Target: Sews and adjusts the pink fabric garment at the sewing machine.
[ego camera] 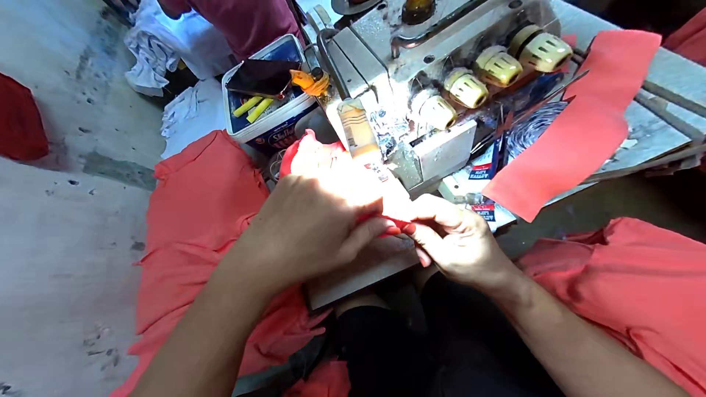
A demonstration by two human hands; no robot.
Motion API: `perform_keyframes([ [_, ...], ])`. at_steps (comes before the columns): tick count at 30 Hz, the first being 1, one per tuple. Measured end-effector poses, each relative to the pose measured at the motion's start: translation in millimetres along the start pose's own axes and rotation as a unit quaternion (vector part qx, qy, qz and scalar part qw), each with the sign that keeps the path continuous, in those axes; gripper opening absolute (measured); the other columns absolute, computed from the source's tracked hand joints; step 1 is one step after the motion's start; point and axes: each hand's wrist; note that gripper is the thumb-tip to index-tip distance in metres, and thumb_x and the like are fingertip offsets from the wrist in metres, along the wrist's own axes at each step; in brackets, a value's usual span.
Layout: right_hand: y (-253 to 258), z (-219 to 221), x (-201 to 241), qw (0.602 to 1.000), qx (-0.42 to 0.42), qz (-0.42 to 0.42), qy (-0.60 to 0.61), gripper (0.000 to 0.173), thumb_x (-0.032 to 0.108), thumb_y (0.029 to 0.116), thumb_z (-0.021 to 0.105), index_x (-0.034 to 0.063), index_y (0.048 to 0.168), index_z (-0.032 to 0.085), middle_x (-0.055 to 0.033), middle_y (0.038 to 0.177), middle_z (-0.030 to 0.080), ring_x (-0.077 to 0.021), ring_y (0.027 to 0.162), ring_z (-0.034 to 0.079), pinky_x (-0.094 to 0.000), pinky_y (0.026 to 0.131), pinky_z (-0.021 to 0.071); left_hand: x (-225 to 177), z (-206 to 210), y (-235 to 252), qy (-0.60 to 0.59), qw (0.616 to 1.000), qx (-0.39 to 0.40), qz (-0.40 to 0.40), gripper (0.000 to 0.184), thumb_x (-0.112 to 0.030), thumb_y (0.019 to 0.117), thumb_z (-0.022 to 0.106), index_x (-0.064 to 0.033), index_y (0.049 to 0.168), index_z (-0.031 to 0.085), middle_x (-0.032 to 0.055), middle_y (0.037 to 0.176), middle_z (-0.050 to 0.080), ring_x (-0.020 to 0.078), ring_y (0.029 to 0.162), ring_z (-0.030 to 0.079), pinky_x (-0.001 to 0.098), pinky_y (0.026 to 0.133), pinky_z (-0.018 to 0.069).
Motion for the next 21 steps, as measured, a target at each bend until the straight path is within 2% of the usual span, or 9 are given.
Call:
perform_keyframes([
  [3,-2,2,-6,1.0,-0.013,0.016,0.004,0.006,0.002,0.0979,0.061,0.0004,0.096,0.067,0.0049,0.088,0.063,0.0089,0.063,0.054,-0.0075,0.057,0.0499,18,10,-4,-0.027,0.999,-0.018,-0.031,0.032,-0.044,0.0879,0.064,-0.0166,0.071,0.064,-0.0019,0.067,0.056,0.0124,0.067,0.056,0.0329,0.062,0.0412],
  [5,2,2,-9,0.999,-0.017,0.042,0.02,0.006,0.0,0.0974,0.06,0.0007,0.1,0.066,0.0046,0.09,0.063,0.0083,0.06,0.054,-0.0084,0.055,0.0505,28,15,-6,-0.095,0.994,-0.008,-0.059,0.031,-0.041,0.087,0.067,-0.0158,0.07,0.06,-0.0035,0.07,0.054,0.0079,0.07,0.055,0.0278,0.063,0.0433],
  [8,15,4,-17,0.999,-0.031,0.038,0.016,0.011,-0.002,0.0958,0.062,-0.001,0.105,0.067,0.0015,0.095,0.066,0.0072,0.058,0.053,-0.0097,0.052,0.0495,34,25,-10,-0.178,0.978,0.005,-0.107,0.02,-0.032,0.0909,0.066,-0.0141,0.083,0.069,-0.0065,0.075,0.06,-0.0001,0.072,0.058,0.0195,0.063,0.0478],
  [10,20,4,-20,0.999,-0.04,0.019,-0.011,0.013,-0.002,0.0954,0.063,-0.0007,0.106,0.069,0.0002,0.101,0.068,0.0071,0.06,0.054,-0.0097,0.053,0.0495,31,31,-14,-0.171,0.977,-0.004,-0.128,0.018,-0.03,0.0951,0.063,-0.0151,0.095,0.073,-0.0062,0.084,0.066,-0.0002,0.08,0.062,0.0205,0.071,0.0523],
  [13,12,-1,-18,0.995,-0.07,-0.022,-0.068,0.013,0.002,0.0953,0.065,-0.0008,0.105,0.072,-0.0016,0.11,0.071,0.0063,0.073,0.06,-0.0101,0.063,0.0527,23,43,-19,-0.13,0.981,-0.044,-0.141,0.026,-0.026,0.0989,0.06,-0.013,0.117,0.074,0.0012,0.109,0.072,0.0094,0.106,0.066,0.0309,0.095,0.0514],
  [14,8,-5,-19,0.991,-0.095,-0.034,-0.089,0.013,0.003,0.0954,0.065,-0.0008,0.106,0.072,-0.0023,0.111,0.071,0.0055,0.075,0.062,-0.0109,0.065,0.0544,21,51,-22,-0.111,0.98,-0.065,-0.153,0.029,-0.025,0.0994,0.058,-0.0093,0.119,0.073,0.0066,0.111,0.072,0.0166,0.109,0.066,0.0375,0.098,0.0502],
  [18,3,-36,-31,0.925,-0.237,-0.075,-0.287,0.017,0.005,0.0991,0.062,-0.008,0.108,0.067,-0.0125,0.106,0.066,-0.0067,0.092,0.065,-0.0199,0.083,0.0558,2,78,-30,-0.033,0.959,-0.119,-0.256,0.037,-0.029,0.104,0.051,-0.0107,0.131,0.069,0.0119,0.127,0.069,0.0291,0.122,0.062,0.0498,0.104,0.0453],
  [19,6,-46,-34,0.899,-0.261,-0.075,-0.343,0.02,0.006,0.0993,0.061,-0.0098,0.11,0.065,-0.0175,0.107,0.065,-0.0129,0.097,0.065,-0.024,0.088,0.055,-4,84,-33,-0.017,0.951,-0.14,-0.273,0.038,-0.027,0.1033,0.05,-0.0091,0.133,0.068,0.0134,0.128,0.069,0.0304,0.122,0.063,0.0508,0.104,0.0461],
  [21,13,-63,-38,0.856,-0.281,-0.042,-0.432,0.027,0.01,0.0991,0.062,-0.0119,0.115,0.062,-0.027,0.111,0.062,-0.0296,0.105,0.063,-0.0362,0.092,0.053,-20,94,-37,-0.007,0.933,-0.195,-0.304,0.034,-0.021,0.1017,0.054,-0.0043,0.125,0.072,0.0174,0.125,0.069,0.0325,0.119,0.063,0.049,0.103,0.047],
])
Point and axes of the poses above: each hand's wrist, its own y-axis towards the middle knuckle, its own z-axis out of the palm, x = y × z
